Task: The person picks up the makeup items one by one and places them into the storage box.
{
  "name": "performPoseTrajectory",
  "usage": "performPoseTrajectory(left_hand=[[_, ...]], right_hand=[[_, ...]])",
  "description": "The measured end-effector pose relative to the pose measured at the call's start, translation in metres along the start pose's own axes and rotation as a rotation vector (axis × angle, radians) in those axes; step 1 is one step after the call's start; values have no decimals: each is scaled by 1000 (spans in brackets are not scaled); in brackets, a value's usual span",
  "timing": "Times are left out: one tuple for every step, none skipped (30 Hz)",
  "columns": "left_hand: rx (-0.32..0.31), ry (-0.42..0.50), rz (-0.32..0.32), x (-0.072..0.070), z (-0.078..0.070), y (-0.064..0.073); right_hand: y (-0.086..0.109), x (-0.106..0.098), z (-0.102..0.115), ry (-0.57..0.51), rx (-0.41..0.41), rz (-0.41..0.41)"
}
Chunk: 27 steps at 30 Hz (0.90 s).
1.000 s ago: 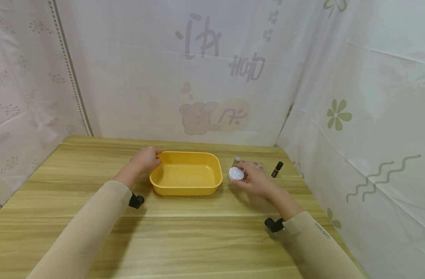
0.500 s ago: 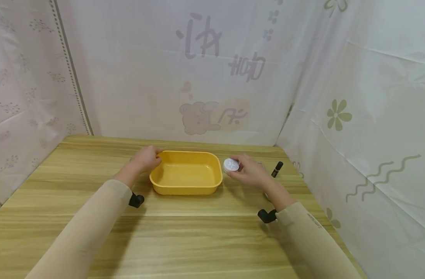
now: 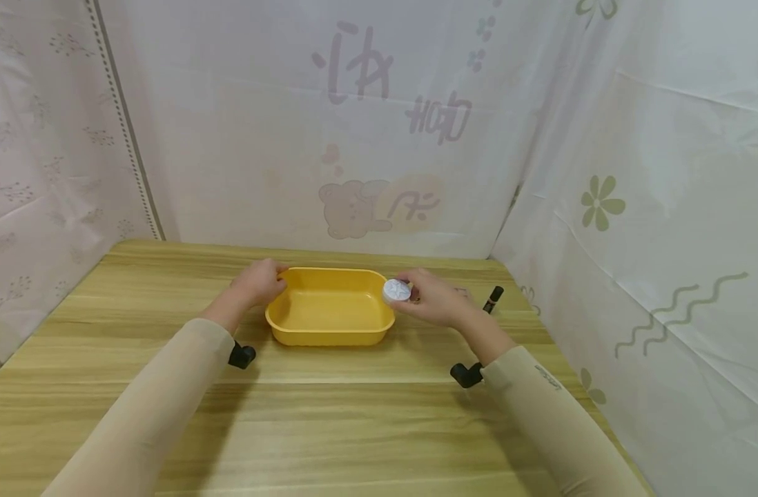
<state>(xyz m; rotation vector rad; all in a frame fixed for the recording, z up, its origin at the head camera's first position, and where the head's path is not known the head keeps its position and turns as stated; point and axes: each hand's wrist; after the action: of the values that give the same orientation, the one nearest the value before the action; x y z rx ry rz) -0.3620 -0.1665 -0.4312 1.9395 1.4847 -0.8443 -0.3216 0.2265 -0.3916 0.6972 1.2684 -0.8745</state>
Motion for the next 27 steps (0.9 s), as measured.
performPoseTrajectory(left_hand=[[1, 0, 0, 0, 0, 0], [3, -1, -1, 0, 1, -1], [3, -2, 0, 0, 1, -1], [4, -5, -3, 0, 1, -1], [5, -7, -5, 0, 1, -2], [5, -6, -6, 0, 0, -1], [5, -8, -8, 0, 0, -1], [3, -8, -10, -1, -1, 0], [3, -7, -10, -1, -1, 0], [4, -8, -12, -1, -2, 0], [2, -6, -11, -1, -2, 1], [3, -5, -9, -1, -2, 1], [3, -7, -8, -1, -2, 2], [1, -5, -7, -1, -2, 1], [2, -5, -6, -1, -3, 1], [0, -1, -4, -1, -3, 1], [-2, 2, -2, -1, -3, 1], [-2, -1, -2, -1, -3, 1], [-5, 1, -1, -1, -3, 0], [-12, 6, 1, -1, -3, 0], [-12, 6, 2, -1, -3, 0], [-13, 7, 4, -1, -3, 0], [-12, 3, 4, -1, -2, 0], [-13, 5, 3, -1, -2, 0], [-14, 8, 4, -1, -2, 0], [-14, 9, 4, -1, -1, -1], [-11, 6, 2, -1, -1, -1]], right_hand=[[-1, 0, 2, 0, 0, 6], [-2, 1, 3, 3, 2, 12], [-4, 2, 5, 10, 7, 17], [-4, 2, 7, 16, 8, 19], [-5, 4, 8, 19, 8, 20], [-6, 4, 10, 25, 6, 21], [-7, 5, 11, 31, 5, 21], [-7, 6, 12, 40, 3, 20], [-8, 7, 13, 45, 0, 18], [-9, 8, 14, 49, -6, 16], [-10, 8, 15, 52, -10, 15], [-10, 9, 16, 54, -14, 16], [-12, 9, 17, 57, -17, 15], [-13, 10, 17, 60, -25, 15], [-14, 9, 18, 60, -32, 16], [-15, 9, 19, 63, -37, 17], [-16, 9, 20, 64, -42, 19], [-18, 9, 21, 66, -50, 23], [-20, 9, 22, 70, -56, 27], [-21, 9, 24, 72, -61, 31], [-23, 8, 26, 73, -62, 36], [-24, 8, 28, 73, -64, 39], [-26, 8, 29, 70, -68, 43], [-28, 8, 31, 71, -72, 46], [-30, 9, 33, 74, -72, 48], [-32, 9, 35, 75, -74, 51], [-33, 10, 36, 78, -75, 55]])
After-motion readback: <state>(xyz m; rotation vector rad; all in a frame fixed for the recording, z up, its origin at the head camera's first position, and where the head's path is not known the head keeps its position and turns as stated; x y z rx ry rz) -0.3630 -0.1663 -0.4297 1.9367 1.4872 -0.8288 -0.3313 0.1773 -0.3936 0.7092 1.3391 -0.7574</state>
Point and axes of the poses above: each hand's wrist, its own y-axis away from the middle knuckle, its own x-axis out of the palm, z = x × y, and after that the axes turned 15 degrees about y, right-handed
